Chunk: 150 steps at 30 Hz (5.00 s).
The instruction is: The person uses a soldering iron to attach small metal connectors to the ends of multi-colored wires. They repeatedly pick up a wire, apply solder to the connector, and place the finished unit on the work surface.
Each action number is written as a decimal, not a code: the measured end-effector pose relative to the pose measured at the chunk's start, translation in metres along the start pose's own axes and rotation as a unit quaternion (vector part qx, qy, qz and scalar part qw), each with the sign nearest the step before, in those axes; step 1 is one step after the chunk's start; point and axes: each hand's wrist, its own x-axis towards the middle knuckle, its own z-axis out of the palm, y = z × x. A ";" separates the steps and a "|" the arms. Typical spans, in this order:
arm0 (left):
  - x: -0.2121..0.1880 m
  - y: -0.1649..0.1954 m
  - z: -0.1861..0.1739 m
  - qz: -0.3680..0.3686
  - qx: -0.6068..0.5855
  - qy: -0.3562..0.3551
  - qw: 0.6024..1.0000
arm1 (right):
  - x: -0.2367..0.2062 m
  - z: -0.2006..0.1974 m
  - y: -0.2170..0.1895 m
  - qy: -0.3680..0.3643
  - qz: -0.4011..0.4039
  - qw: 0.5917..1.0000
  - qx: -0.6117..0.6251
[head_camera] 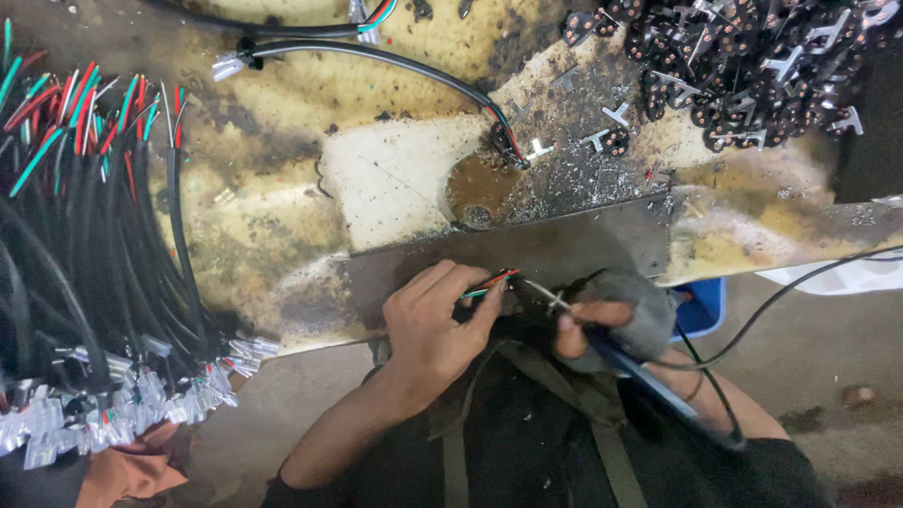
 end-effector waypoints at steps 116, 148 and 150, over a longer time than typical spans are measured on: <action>-0.007 0.009 0.016 0.152 0.046 0.131 0.979 | 0.016 0.037 0.008 0.053 0.264 0.962 -0.034; 0.037 0.003 0.001 -0.005 0.174 0.047 0.984 | 0.035 0.043 -0.012 0.050 0.257 0.962 0.083; 0.037 0.005 0.000 -0.013 0.156 0.030 0.987 | 0.033 0.043 -0.012 0.046 0.274 0.956 0.091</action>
